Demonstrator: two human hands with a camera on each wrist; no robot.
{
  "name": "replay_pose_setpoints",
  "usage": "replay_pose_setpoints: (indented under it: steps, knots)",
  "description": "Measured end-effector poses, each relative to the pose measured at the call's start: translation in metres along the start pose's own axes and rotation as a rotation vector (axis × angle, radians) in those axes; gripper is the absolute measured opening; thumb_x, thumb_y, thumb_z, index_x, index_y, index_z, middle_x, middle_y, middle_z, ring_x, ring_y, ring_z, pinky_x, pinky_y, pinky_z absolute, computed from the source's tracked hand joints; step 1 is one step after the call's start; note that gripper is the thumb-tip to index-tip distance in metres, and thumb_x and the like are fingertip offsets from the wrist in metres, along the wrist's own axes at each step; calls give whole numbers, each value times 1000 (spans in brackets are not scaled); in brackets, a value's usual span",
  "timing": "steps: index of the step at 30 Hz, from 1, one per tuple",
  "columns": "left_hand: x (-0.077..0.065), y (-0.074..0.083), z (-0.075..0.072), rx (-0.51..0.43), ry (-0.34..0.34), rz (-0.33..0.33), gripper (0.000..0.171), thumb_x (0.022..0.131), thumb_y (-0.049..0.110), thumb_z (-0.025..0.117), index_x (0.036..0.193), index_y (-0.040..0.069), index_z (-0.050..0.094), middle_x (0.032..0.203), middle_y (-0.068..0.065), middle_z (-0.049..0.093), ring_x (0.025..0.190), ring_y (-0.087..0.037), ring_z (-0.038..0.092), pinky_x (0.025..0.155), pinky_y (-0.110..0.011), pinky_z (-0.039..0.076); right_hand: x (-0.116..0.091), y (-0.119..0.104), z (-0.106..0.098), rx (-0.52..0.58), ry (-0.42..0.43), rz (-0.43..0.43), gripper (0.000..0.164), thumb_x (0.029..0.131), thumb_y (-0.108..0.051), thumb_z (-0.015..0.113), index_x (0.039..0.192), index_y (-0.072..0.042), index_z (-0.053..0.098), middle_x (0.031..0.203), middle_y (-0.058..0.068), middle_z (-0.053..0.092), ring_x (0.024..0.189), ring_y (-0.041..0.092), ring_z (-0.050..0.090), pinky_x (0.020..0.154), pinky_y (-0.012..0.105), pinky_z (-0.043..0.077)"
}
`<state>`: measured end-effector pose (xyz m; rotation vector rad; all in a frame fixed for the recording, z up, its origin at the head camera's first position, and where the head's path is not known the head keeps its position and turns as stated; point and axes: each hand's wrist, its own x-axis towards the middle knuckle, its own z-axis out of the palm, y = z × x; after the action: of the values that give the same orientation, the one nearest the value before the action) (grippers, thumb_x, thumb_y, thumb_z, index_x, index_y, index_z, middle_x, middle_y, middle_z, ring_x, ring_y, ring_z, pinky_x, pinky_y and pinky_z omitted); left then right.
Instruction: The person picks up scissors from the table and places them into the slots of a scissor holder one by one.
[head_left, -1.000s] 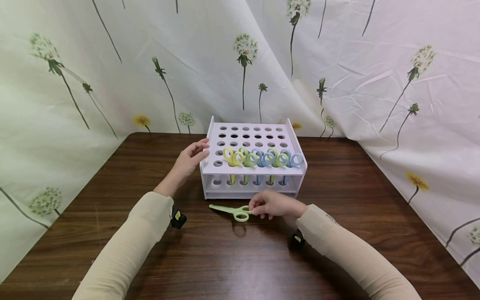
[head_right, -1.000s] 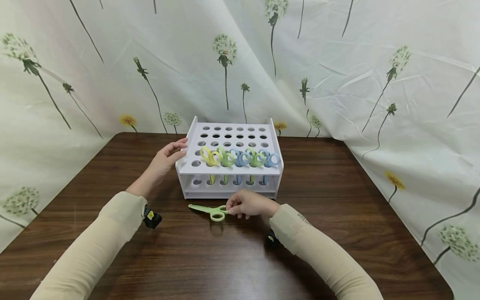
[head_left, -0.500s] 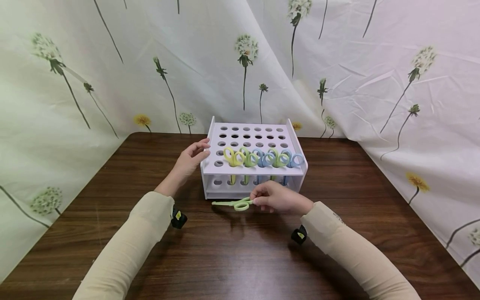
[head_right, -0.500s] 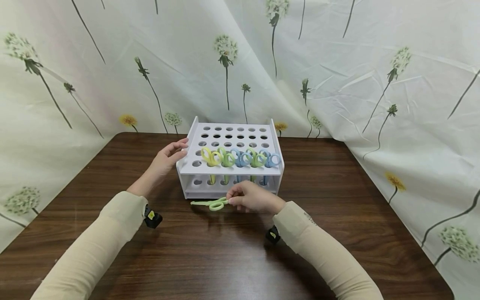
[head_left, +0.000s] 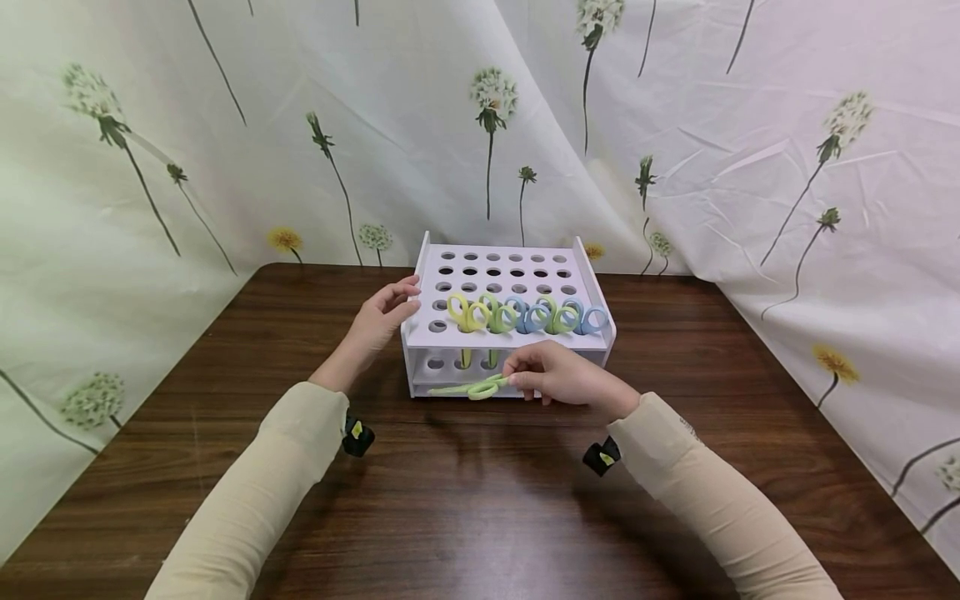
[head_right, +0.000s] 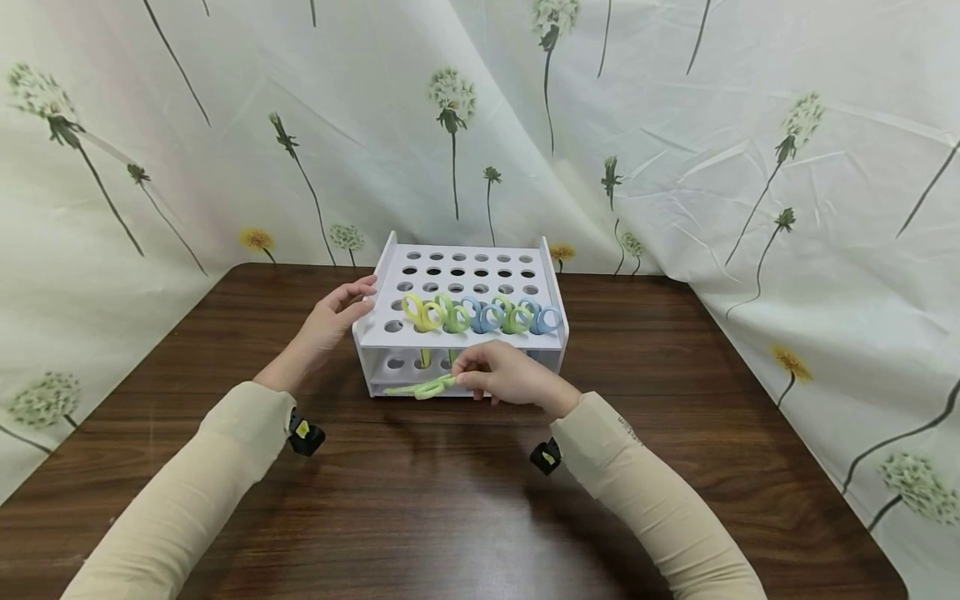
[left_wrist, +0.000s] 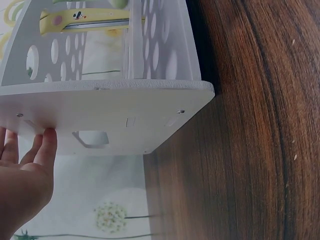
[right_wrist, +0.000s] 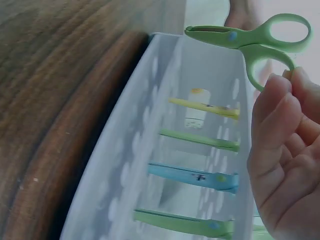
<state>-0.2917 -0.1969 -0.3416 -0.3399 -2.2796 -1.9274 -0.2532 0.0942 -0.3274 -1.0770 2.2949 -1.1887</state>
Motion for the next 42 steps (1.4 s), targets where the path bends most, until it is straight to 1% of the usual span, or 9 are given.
replay_pose_setpoints:
  steps: [4,8,15,22,29,31,35,38,42]
  knots:
    - [0,1,0,5,-3,-5,29,92,12,55,115,-5,50,143,-5,38,128,-21,34,104,-36,27,-1,-7,-5,-40,26,-17,10,93,-10,54,88,-4,59,65,4,54,58,28,52,46,33,46]
    - [0,1,0,1,-4,-3,29,92,11,55,116,-6,50,143,-6,37,128,-21,34,104,-36,27,-1,-15,-9,-39,52,-28,9,93,-9,54,89,-3,59,66,3,53,58,25,52,47,35,46]
    - [1,-1,-1,10,-10,-12,31,93,14,54,117,-6,49,143,-5,36,129,-21,33,104,-35,26,0,-25,-15,-43,82,-37,9,93,-10,55,87,-4,59,64,3,53,58,24,50,47,29,44]
    - [1,-2,-2,11,-13,-13,31,93,13,54,116,-7,49,143,-5,36,129,-21,33,104,-36,27,0,-31,-19,-28,86,-29,12,93,-10,54,90,1,59,65,5,54,59,29,50,47,29,43]
    - [0,0,-1,7,-5,-12,30,92,13,55,116,-5,50,143,-5,37,128,-20,34,104,-36,28,1,-35,-23,-25,123,-20,9,93,-9,54,90,-2,59,65,5,54,58,22,50,48,38,45]
    - [0,0,-1,4,-5,-10,30,92,12,55,116,-5,50,143,-5,37,129,-21,34,104,-36,28,1,-36,-24,-18,128,-16,9,93,-9,54,90,-3,59,66,6,54,58,26,50,48,38,44]
    - [0,0,-1,3,-5,-6,29,92,11,54,115,-5,50,143,-5,37,129,-21,34,104,-36,28,1,-39,-27,-2,128,-14,10,93,-11,54,89,-3,59,64,7,53,57,31,49,46,29,41]
    - [0,0,-1,7,-6,-5,29,92,11,54,115,-5,50,143,-5,37,129,-21,34,104,-36,28,2,-41,-28,4,132,-19,10,93,-10,53,88,-3,58,63,7,53,53,26,49,44,26,39]
    - [1,-1,-2,14,-9,-8,30,92,12,54,116,-6,50,143,-5,37,129,-21,33,104,-36,27,3,-44,-30,-4,143,-35,10,93,-9,54,89,-2,58,62,7,53,51,18,49,44,28,42]
